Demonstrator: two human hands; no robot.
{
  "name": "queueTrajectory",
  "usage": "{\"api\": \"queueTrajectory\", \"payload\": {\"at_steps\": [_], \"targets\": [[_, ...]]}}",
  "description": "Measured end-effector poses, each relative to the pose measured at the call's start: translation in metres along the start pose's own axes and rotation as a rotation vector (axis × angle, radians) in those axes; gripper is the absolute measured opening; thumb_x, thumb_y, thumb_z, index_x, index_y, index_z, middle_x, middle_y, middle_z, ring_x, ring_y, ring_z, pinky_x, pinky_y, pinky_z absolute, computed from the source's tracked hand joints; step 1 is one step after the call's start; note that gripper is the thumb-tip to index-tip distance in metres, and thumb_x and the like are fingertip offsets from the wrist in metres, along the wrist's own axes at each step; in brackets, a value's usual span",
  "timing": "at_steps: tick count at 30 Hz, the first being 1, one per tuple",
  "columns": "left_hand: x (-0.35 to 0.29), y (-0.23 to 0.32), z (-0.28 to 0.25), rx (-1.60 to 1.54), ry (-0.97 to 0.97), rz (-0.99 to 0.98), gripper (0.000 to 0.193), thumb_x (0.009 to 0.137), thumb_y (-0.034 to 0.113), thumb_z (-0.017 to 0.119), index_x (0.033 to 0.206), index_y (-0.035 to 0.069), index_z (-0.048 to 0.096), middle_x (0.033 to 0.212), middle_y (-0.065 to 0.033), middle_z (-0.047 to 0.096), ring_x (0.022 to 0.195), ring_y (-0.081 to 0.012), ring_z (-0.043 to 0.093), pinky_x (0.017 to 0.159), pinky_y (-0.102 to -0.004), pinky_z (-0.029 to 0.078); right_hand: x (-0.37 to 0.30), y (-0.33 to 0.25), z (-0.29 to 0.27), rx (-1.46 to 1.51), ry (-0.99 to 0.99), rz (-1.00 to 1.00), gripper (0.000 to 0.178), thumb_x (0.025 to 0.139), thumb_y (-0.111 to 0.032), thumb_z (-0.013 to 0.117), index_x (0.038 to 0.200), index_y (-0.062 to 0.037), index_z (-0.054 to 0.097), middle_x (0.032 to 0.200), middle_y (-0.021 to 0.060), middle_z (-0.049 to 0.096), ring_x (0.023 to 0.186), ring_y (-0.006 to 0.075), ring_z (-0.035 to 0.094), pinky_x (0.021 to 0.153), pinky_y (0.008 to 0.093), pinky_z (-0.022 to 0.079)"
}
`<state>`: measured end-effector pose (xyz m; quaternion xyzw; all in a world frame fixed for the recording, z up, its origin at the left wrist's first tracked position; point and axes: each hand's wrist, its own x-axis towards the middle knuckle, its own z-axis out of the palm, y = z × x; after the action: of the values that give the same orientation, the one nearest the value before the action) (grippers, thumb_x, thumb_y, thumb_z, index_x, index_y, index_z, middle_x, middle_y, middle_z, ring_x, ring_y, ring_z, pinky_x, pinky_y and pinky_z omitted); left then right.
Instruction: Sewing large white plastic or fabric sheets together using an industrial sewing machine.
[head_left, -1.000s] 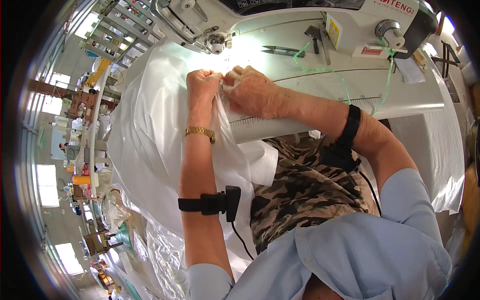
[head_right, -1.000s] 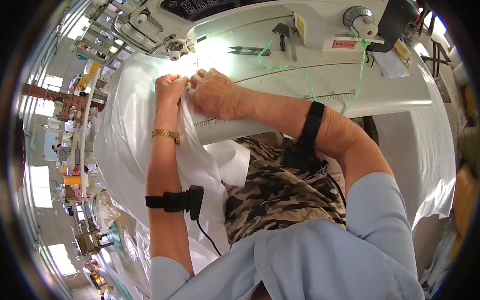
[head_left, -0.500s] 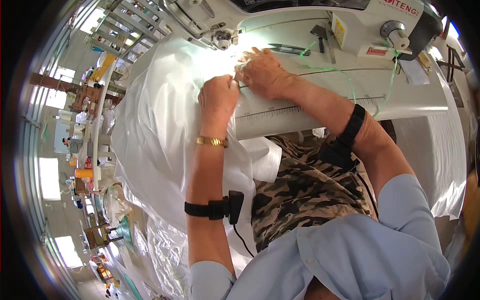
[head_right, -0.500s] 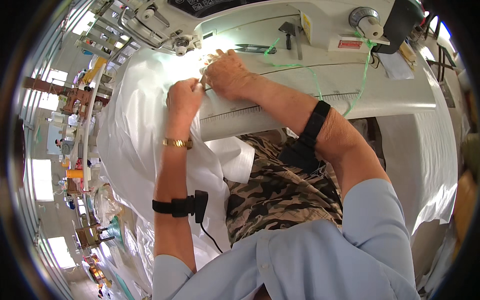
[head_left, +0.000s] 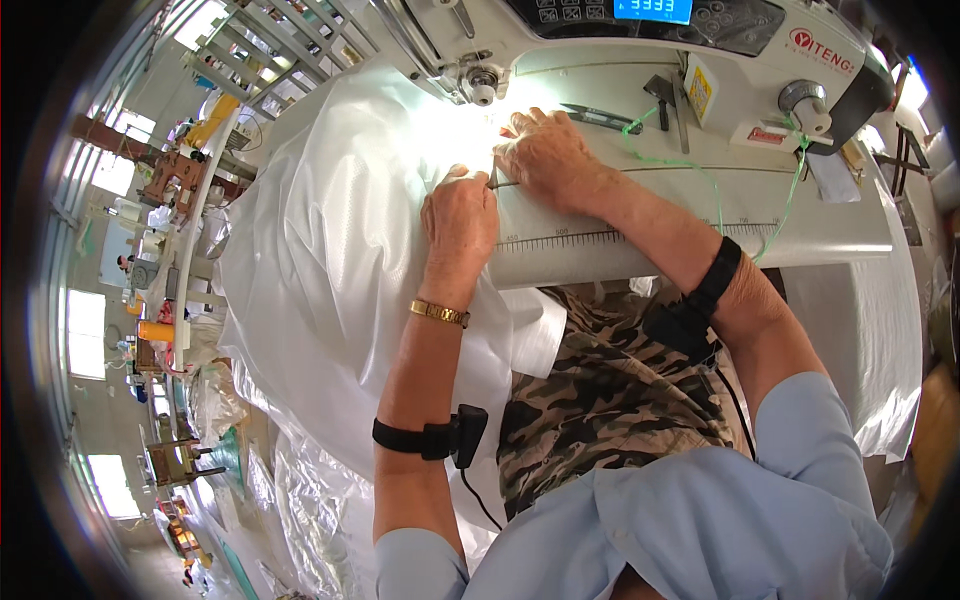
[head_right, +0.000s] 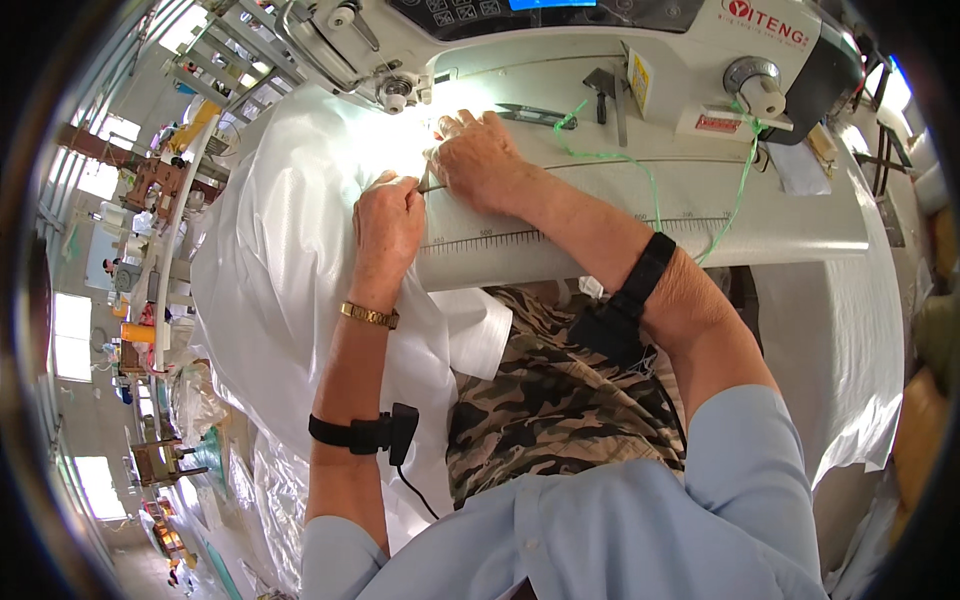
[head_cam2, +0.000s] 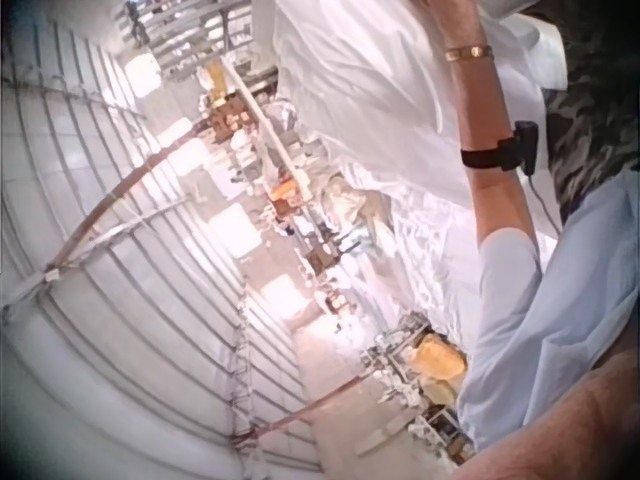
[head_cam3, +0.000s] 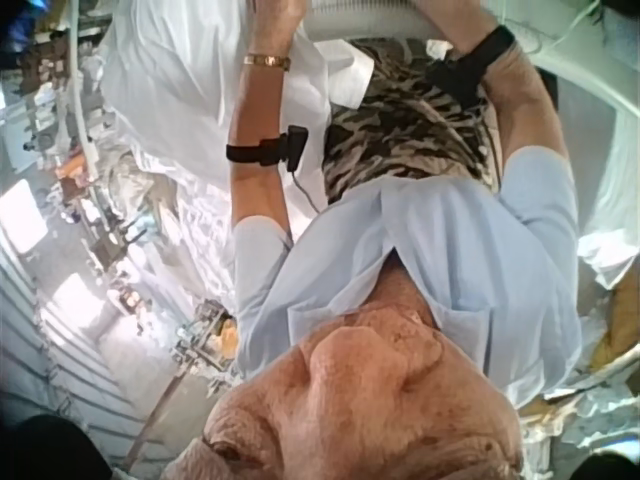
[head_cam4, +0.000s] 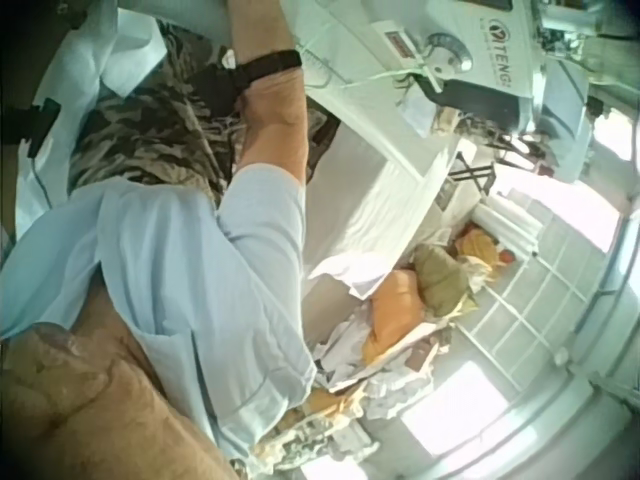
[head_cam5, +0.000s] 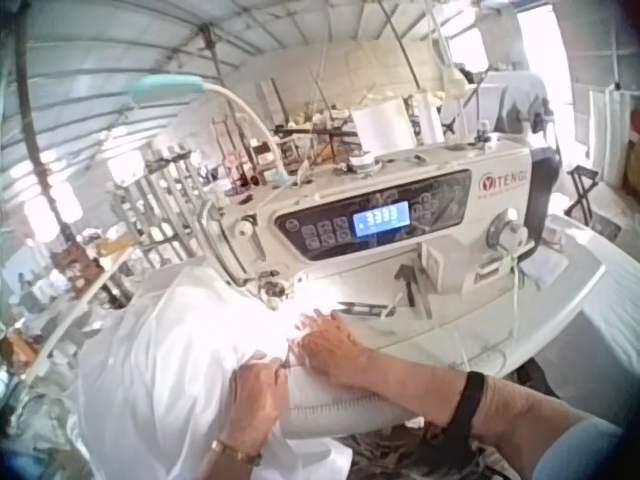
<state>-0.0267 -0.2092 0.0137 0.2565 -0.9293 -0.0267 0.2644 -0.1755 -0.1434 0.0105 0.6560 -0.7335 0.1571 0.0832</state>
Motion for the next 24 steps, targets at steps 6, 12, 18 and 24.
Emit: {"api": "queueTrajectory", "payload": {"at_steps": [6, 12, 18, 24], "targets": [[0.012, 0.002, -0.002, -0.055, -0.068, -0.102, 0.011, 0.081, 0.005, 0.059, 0.082, -0.003, 0.066, 0.084, -0.0218, 0.063, 0.081, -0.0371, 0.062, 0.079, -0.0448, 0.049, -0.003, -0.003, 0.0, 0.039, 0.013, -0.014, 0.032, 0.097, -0.029, 0.046, 0.104, -0.0088, 0.07, 0.114, 0.0179, 0.059, 0.112, 0.0317, 0.052, 0.094, 0.0438, 0.038], [0.023, -0.003, 0.006, -0.095, -0.068, -0.144, 0.009, 0.08, 0.005, 0.063, 0.083, -0.002, 0.066, 0.086, -0.0212, 0.063, 0.083, -0.0366, 0.062, 0.078, -0.0448, 0.049, -0.001, -0.002, 0.005, 0.035, 0.036, 0.035, 0.04, 0.099, -0.032, 0.042, 0.105, -0.0025, 0.069, 0.123, 0.0198, 0.058, 0.12, 0.036, 0.049, 0.099, 0.0457, 0.036], [0.027, -0.007, 0.009, -0.084, -0.056, -0.132, 0.008, 0.08, 0.005, 0.065, 0.082, -0.002, 0.066, 0.088, -0.0212, 0.064, 0.084, -0.0374, 0.062, 0.078, -0.0449, 0.049, -0.004, -0.003, 0.008, 0.072, 0.083, 0.031, 0.041, 0.099, -0.032, 0.041, 0.104, -0.0035, 0.07, 0.121, 0.0204, 0.059, 0.117, 0.0359, 0.051, 0.098, 0.0464, 0.035], [0.03, -0.01, 0.01, -0.071, -0.044, -0.131, 0.009, 0.08, 0.007, 0.064, 0.082, -0.002, 0.067, 0.087, -0.0219, 0.064, 0.084, -0.0374, 0.062, 0.078, -0.045, 0.049, -0.001, -0.006, -0.003, 0.1, -0.034, 0.07, 0.039, 0.099, -0.031, 0.04, 0.109, -0.0053, 0.067, 0.124, 0.0183, 0.055, 0.124, 0.0353, 0.046, 0.103, 0.0494, 0.033]]}}
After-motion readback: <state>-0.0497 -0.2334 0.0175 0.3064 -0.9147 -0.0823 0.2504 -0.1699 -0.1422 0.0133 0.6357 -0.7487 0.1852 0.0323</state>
